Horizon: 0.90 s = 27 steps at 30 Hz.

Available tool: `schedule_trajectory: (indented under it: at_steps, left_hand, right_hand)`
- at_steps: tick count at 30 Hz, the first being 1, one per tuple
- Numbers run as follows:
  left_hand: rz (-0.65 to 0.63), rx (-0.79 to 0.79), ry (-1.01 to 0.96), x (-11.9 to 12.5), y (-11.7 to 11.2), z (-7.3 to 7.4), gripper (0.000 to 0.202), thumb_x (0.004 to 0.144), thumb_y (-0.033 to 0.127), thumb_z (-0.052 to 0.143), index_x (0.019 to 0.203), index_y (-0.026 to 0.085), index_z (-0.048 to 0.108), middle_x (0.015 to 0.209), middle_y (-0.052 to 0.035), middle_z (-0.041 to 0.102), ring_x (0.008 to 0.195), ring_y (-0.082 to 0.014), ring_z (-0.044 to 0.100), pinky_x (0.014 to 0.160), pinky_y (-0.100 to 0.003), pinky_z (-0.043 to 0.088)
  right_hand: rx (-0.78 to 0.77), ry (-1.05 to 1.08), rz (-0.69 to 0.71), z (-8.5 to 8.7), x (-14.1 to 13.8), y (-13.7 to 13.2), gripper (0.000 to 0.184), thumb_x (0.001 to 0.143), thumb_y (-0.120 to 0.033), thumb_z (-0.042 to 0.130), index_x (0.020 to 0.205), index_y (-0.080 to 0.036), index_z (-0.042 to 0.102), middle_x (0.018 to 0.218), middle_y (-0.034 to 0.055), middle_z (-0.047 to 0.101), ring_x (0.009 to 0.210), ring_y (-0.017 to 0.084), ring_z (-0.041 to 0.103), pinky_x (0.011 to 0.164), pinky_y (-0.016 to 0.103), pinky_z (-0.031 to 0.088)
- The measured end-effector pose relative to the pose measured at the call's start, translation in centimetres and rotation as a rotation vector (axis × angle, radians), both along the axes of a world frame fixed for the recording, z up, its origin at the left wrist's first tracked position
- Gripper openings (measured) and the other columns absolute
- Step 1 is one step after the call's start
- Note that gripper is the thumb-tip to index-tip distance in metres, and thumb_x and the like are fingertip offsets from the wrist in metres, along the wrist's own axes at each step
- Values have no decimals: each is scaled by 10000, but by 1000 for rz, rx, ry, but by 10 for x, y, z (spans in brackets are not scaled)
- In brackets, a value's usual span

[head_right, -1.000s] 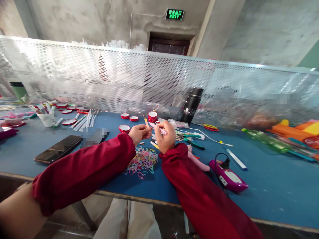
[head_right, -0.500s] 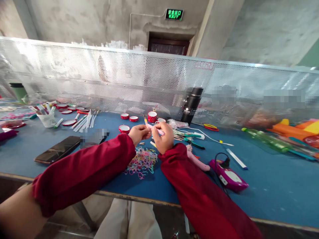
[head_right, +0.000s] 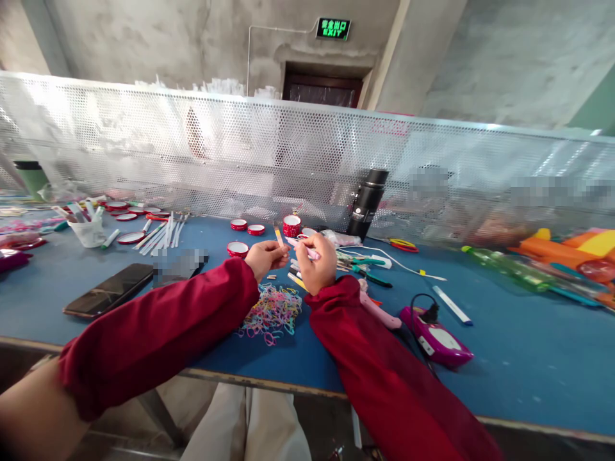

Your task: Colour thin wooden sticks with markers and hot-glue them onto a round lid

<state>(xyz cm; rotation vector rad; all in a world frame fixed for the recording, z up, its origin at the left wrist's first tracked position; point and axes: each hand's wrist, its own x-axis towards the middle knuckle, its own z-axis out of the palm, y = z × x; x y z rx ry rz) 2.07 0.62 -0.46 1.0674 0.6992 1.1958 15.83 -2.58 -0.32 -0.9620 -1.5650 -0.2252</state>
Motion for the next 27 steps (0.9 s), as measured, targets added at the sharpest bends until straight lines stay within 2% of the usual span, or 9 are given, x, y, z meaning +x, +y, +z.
schedule_trajectory:
  at_steps: [14, 19, 27]
  left_hand:
    - [-10, 15, -5, -1, -1, -1, 183, 685, 197, 761, 644, 110, 606, 536, 21, 561, 476, -56, 519, 539, -196, 475]
    - [10, 20, -2, -1, -1, -1, 168, 696, 188, 754, 662, 110, 609, 562, 15, 575, 475, -56, 526, 544, -204, 479]
    - [1, 13, 8, -1, -2, 0, 191, 679, 210, 772, 670, 104, 614, 566, 11, 578, 478, -54, 529, 539, -197, 473]
  right_hand:
    - [-6, -44, 30, 1, -3, -3, 81, 831, -267, 567, 765, -222, 569, 731, 18, 630, 719, 194, 577, 646, 323, 451]
    - [-6, 7, -6, 2, -1, -2, 82, 831, -269, 565, 762, -226, 556, 723, 19, 632, 712, 197, 579, 623, 317, 448]
    - [10, -50, -11, 2, -2, -3, 81, 828, -266, 563, 759, -224, 561, 729, 17, 620, 713, 193, 565, 637, 322, 438]
